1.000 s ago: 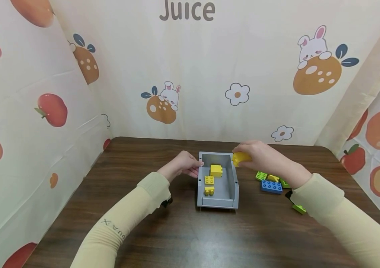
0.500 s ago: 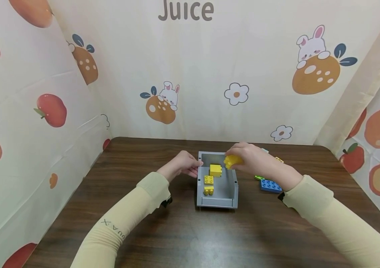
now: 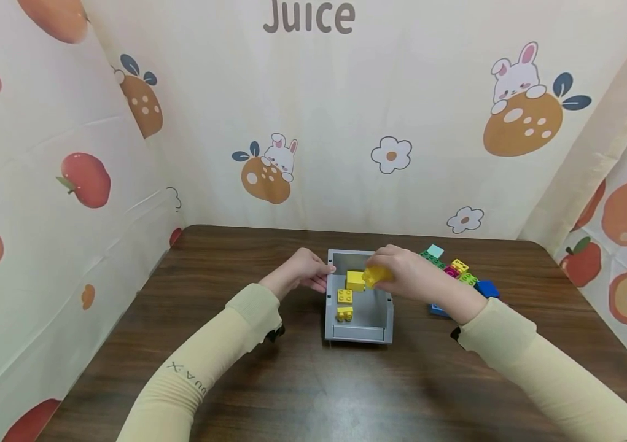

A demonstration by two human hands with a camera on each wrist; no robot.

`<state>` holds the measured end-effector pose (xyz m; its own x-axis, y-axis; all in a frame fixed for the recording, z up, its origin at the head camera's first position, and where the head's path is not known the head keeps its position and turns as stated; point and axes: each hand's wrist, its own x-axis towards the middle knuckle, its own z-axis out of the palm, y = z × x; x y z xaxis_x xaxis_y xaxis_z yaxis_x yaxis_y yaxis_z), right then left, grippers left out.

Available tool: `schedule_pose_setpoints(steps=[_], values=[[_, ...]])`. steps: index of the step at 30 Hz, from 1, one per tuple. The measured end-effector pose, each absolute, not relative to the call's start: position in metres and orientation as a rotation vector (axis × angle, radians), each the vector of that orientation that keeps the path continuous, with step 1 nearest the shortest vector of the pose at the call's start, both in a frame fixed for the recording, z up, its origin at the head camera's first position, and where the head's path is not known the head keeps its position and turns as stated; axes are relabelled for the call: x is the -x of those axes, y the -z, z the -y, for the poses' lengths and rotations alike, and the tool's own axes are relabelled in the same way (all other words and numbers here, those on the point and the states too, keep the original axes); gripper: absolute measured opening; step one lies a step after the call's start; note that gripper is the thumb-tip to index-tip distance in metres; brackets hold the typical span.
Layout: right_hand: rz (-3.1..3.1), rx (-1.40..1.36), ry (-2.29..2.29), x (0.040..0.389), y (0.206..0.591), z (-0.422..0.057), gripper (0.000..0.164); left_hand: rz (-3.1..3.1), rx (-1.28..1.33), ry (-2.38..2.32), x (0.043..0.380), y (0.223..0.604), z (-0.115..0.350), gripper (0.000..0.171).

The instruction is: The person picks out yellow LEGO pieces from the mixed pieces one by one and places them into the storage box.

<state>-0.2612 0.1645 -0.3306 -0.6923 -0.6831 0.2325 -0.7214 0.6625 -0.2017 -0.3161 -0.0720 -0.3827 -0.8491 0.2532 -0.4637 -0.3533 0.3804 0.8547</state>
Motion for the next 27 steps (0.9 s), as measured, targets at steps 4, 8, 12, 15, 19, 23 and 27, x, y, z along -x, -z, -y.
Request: schedule_pose_setpoints(steps=[4,8,12,15,19,23,27], values=[[2.75,-1.177,-0.435,0.26,0.335,-0.163,0.038,-2.116,0.089,-1.491,0.316,0.383,0.072,0.031],[2.767,-1.188,-0.45,0.258,0.339,-0.161,0.038,-2.119,0.087,-1.489,0.316,0.383,0.072,0.034],[2.784,-1.187,-0.455,0.258,0.345,-0.159,0.039,-2.117,0.082,-1.492,0.316,0.383,0.072,0.033],[2.784,-1.195,-0.458,0.257,0.35,-0.157,0.038,-2.118,0.08,-1.493,0.316,0.382,0.071,0.032],[2.782,-1.227,-0.434,0.257,0.358,-0.155,0.039,-2.12,0.08,-1.49,0.316,0.382,0.071,0.032],[2.784,-1.26,-0.39,0.258,0.365,-0.153,0.039,-2.118,0.084,-1.487,0.316,0.382,0.072,0.034],[2.802,-1.283,-0.393,0.257,0.37,-0.153,0.038,-2.125,0.08,-1.485,0.316,0.383,0.072,0.034]])
